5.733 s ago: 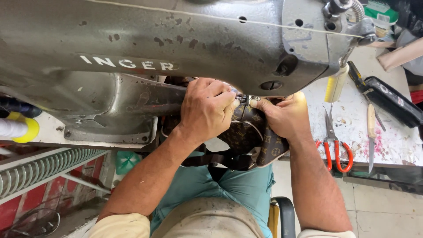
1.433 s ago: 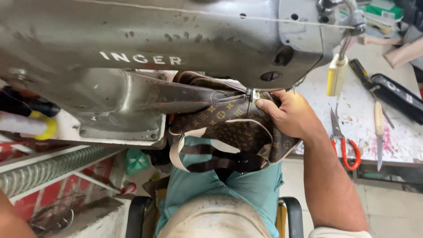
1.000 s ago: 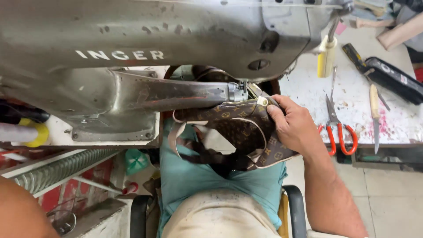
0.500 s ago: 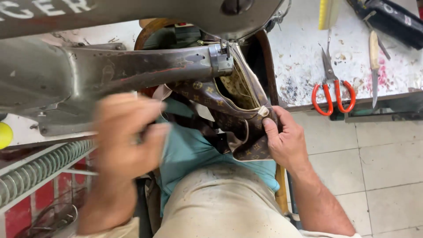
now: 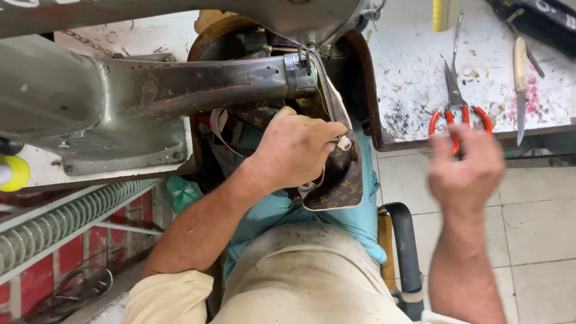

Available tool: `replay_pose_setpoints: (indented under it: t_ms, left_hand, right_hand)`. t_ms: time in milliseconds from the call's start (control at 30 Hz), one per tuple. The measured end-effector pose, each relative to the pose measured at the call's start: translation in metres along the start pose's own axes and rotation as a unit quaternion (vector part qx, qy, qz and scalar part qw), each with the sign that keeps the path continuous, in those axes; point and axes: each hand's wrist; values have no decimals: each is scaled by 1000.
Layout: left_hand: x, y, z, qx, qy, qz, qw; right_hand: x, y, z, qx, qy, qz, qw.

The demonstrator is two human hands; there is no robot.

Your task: Repairing a leather bag using a sewing machine, scissors, and pliers

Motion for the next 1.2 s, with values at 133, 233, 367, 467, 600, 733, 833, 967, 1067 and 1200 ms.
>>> replay_pose_setpoints:
  t_ms: [133, 233, 367, 467, 600, 733, 833, 967, 1067, 1200]
  left_hand:
    - [2, 2, 2, -29, 2, 35, 999]
    - [-3, -2, 1, -44, -4, 39, 998]
    - [-7, -1, -1, -93, -29, 73, 993]
    - [-11, 3, -4, -148, -62, 70, 985]
    - [-16, 7, -6, -188, -75, 77, 976]
    - [-13, 10, -4, -183, -114, 90, 972]
    - [-12, 9, -3, -195, -108, 112, 968]
    - [-11, 0, -3, -189, -64, 140, 970]
    - [-12, -9, -6, -169, -47, 151, 973]
    - [-14, -12, -8, -161, -48, 160, 973]
  right_hand:
    - [-78, -6, 16, 27, 21, 223, 974]
    - [-95, -8, 17, 45, 19, 229, 972]
    - [-111, -15, 9, 118, 111, 231, 959]
    - [-133, -14, 8, 109, 152, 204, 961]
    - [-150, -13, 9, 74, 85, 266, 957]
    - [-114, -11, -17, 121, 4, 265, 957]
    - [-109, -6, -9, 136, -12, 272, 953]
    - [-112, -9, 5, 82, -44, 336, 937]
    - [-105, -16, -1, 159, 38, 357, 920]
    - [-64, -23, -34, 287, 122, 338, 888]
Point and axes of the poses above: each hand's wrist, its own z-axis away from the middle knuckle, its own y-axis out of the palm, x = y × z, and after that the axes turned 3 degrees about -x, right-handed
